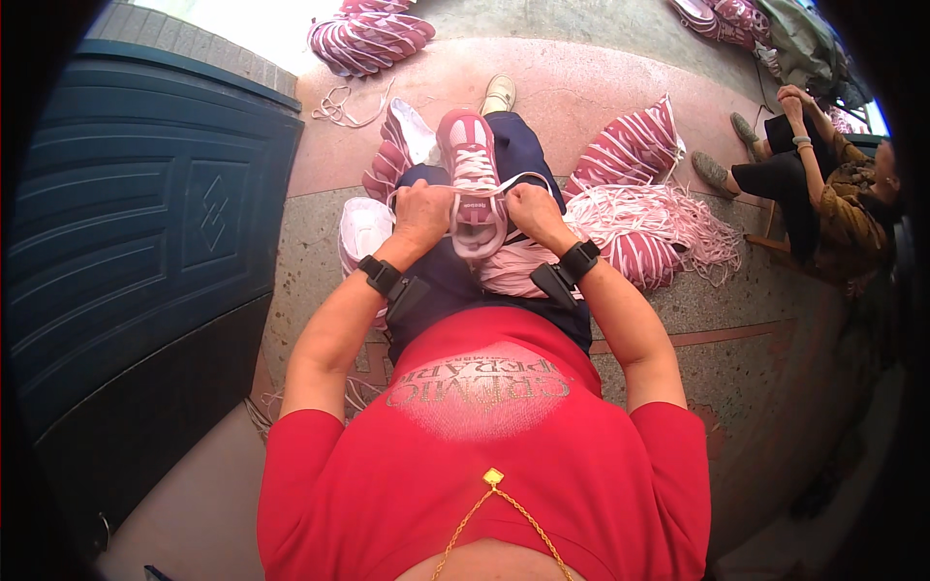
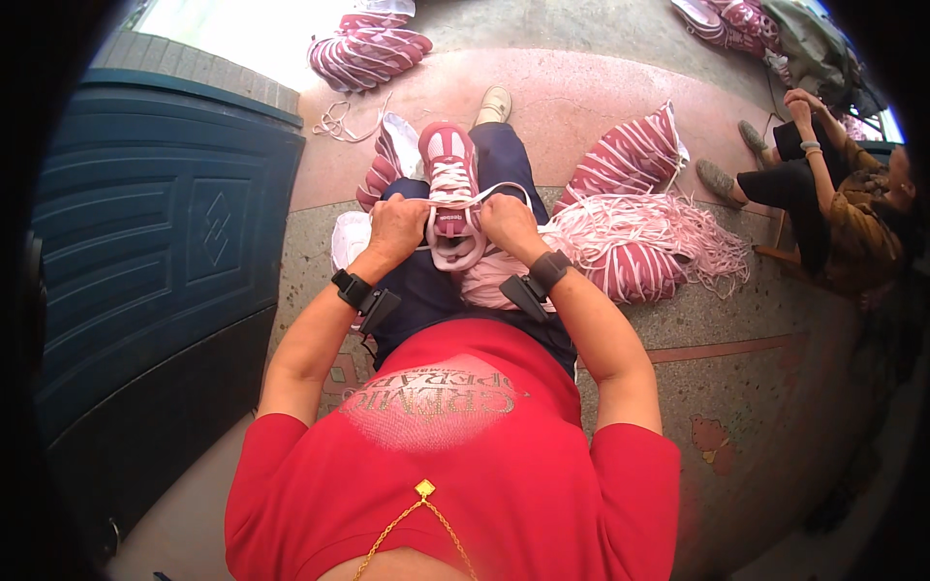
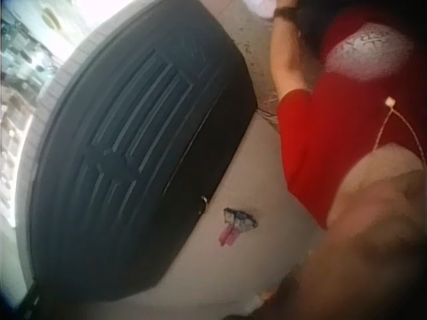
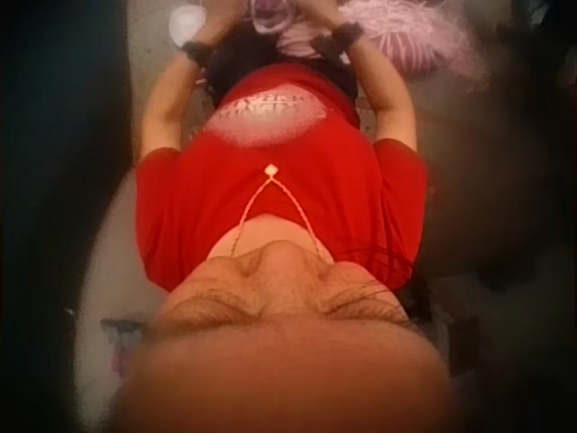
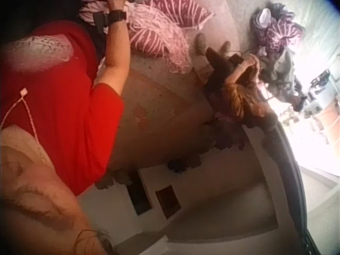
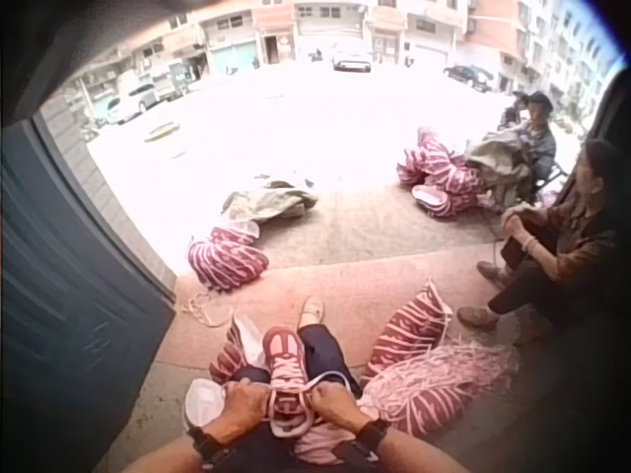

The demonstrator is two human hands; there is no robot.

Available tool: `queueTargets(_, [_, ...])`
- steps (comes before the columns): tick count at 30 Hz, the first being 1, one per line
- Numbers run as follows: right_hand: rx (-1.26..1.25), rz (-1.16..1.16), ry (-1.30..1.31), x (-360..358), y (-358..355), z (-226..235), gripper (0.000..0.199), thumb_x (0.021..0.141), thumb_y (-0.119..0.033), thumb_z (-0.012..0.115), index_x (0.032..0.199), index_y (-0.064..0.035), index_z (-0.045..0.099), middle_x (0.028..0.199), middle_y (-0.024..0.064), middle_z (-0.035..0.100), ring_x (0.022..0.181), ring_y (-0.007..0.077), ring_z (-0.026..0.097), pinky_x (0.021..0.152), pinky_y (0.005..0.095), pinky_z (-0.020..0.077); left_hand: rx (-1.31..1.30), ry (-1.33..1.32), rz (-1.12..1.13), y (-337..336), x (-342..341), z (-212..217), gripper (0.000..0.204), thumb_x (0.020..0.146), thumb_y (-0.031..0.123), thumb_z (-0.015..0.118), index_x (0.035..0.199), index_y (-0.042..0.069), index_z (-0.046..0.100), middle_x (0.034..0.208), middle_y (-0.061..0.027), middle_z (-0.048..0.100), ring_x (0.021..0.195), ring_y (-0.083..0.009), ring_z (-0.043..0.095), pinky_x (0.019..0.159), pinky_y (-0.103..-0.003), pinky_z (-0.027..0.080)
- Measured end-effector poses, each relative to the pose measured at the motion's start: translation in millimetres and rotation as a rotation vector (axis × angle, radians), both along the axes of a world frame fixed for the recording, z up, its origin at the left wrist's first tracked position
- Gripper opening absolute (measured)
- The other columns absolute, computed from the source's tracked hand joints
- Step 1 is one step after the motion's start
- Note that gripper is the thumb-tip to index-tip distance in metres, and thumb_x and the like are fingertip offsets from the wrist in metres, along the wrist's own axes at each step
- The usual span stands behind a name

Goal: The person sits on the floor and laces a pink sneaker with a long white shoelace. They repeatedly thread the lace through the eyelets, pull it tight, and adjust the tension, working on a single shoe while surrounded by piles of similar shoes.

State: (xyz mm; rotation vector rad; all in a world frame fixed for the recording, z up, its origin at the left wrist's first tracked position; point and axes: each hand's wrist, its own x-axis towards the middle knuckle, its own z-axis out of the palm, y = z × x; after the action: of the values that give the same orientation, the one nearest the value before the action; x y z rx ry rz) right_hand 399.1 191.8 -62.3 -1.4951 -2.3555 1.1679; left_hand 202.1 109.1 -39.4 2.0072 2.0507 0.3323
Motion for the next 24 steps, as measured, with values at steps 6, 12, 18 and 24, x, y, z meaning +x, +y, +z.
queueTargets(6, [0.188, -0.04, 0.125, -4, -13, 1, 0.026, 0.086, -0.021, 0.049, 0.078, 0.0001, 0.061, 0.077, 0.0241, 0.061, 0.075, 0.0406, 0.06, 0.068, 0.0478, 0.0467, 0.06, -0.014, 0.204, -15, 12, 4, 0.019, 0.077, 0.027, 0.065, 0.081, 0.009, 0.07, 0.076, -0.0068, 0.064, 0.081, -0.0277, 0.057, 0.069, -0.043, 0.043])
queueTargets(12, [0.13, -0.052, 0.131, -8, -14, -4, 0.022, 0.086, -0.02, 0.051, 0.08, -0.0018, 0.063, 0.08, 0.0212, 0.062, 0.077, 0.038, 0.061, 0.07, 0.0464, 0.0473, 0.108, 0.044, 0.113, -18, 18, 11, 0.017, 0.074, 0.023, 0.066, 0.082, 0.008, 0.067, 0.082, -0.0072, 0.062, 0.086, -0.0258, 0.054, 0.072, -0.041, 0.04])
queueTargets(18, [0.441, 0.196, -0.035, -12, -10, 19, 0.02, 0.083, -0.025, 0.058, 0.08, -0.0078, 0.067, 0.082, 0.0147, 0.06, 0.084, 0.0324, 0.057, 0.07, 0.0432, 0.0459, 0.279, 0.311, -0.14, -9, 23, 17, 0.01, 0.068, 0.014, 0.059, 0.078, 0.011, 0.06, 0.085, -0.0046, 0.054, 0.086, -0.0232, 0.048, 0.072, -0.037, 0.037])
queueTargets(24, [0.563, 0.22, -0.142, -12, -21, 22, 0.017, 0.084, -0.022, 0.059, 0.081, -0.0057, 0.064, 0.079, 0.0118, 0.058, 0.081, 0.0292, 0.055, 0.071, 0.0401, 0.0436, 0.266, 0.347, -0.208, -4, 22, 14, 0.005, 0.071, 0.012, 0.055, 0.073, 0.009, 0.058, 0.082, -0.0052, 0.052, 0.083, -0.0222, 0.048, 0.068, -0.034, 0.037])
